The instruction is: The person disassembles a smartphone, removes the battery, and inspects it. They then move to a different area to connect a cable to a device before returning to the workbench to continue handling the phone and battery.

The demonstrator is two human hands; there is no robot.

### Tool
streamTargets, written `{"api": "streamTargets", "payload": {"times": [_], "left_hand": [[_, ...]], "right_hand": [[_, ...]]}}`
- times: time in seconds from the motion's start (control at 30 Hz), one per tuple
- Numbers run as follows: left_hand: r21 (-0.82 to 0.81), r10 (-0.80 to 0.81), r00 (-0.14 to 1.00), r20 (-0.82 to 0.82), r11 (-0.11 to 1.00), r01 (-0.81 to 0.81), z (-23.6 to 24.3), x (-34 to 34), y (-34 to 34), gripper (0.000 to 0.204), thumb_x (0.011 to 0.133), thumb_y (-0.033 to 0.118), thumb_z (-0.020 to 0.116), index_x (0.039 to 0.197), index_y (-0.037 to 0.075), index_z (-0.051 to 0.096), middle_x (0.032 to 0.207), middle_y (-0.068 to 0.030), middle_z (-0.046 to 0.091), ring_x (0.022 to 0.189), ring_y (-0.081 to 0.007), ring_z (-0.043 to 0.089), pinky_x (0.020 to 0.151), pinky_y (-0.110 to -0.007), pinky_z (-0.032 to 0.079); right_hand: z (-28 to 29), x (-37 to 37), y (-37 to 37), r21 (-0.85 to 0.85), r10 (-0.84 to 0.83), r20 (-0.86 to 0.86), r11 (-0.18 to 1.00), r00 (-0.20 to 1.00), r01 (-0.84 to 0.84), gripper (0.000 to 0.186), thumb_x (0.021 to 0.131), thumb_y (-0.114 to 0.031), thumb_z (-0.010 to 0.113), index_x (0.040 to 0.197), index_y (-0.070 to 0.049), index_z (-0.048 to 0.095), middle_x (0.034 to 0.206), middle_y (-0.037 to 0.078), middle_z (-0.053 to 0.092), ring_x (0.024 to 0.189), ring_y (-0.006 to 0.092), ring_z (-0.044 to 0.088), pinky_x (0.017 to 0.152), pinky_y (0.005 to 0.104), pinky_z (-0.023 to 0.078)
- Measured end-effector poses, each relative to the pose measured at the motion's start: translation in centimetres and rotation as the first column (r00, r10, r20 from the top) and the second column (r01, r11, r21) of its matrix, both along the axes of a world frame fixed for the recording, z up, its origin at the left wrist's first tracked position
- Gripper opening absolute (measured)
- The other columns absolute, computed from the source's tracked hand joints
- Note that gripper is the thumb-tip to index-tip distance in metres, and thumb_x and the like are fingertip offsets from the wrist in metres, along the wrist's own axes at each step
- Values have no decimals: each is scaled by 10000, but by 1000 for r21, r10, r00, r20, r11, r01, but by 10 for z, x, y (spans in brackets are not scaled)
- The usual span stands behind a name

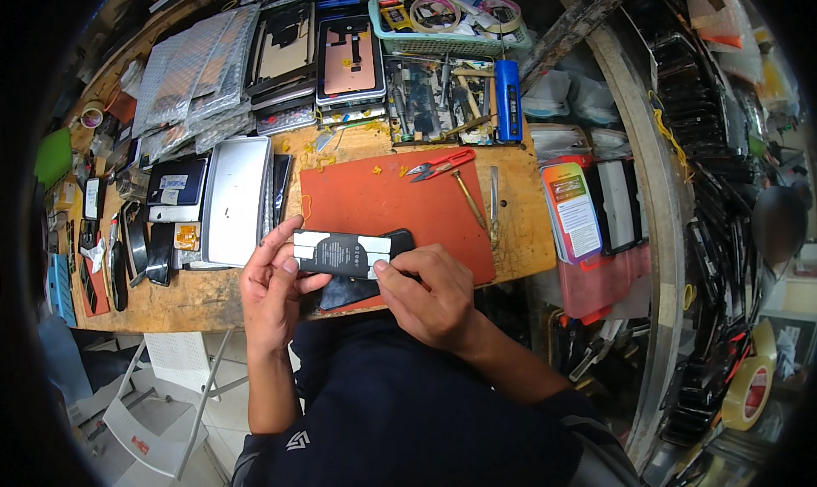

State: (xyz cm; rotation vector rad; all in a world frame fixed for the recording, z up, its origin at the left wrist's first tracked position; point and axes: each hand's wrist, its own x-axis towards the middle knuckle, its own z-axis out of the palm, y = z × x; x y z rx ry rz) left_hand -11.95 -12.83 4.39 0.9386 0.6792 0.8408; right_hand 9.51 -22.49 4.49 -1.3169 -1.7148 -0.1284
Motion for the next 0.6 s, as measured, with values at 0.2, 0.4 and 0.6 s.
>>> {"api": "streamTargets", "payload": {"times": [0.2, 0.4, 0.6], "left_hand": [[35, 3, 1000, 6, 999, -3, 5, 1, -2, 470, 1101, -4, 484, 1559, -95, 430, 1261, -174, 698, 1150, -226, 728, 959, -368, 667], [98, -15, 1000, -10, 995, 16, 9, -5, -2, 469, 1097, -14, 481, 1558, -87, 436, 1266, -170, 688, 1167, -225, 718, 974, -377, 661], [68, -20, 1000, 10, 997, 19, 13, -8, 0, 467, 1106, 21, 490, 1555, -95, 434, 1278, -176, 689, 1180, -233, 714, 971, -385, 660]], "right_hand": [[-1, 0, 0, -10, -3, -9, 1000, 1000, 3, 372, 718, 113, 851, 1043, -29, 738, 921, 76, 651, 751, 225, 631, 592, 334, 492], [-4, -1, 0, -16, 6, -14, 1000, 1000, -6, 391, 717, 120, 843, 1052, -39, 720, 927, 80, 654, 752, 222, 622, 593, 330, 480], [-2, -6, 5, -7, 12, -40, 1000, 999, -12, 383, 722, 96, 859, 1054, -39, 726, 907, 68, 627, 711, 221, 610, 578, 342, 474]]}}
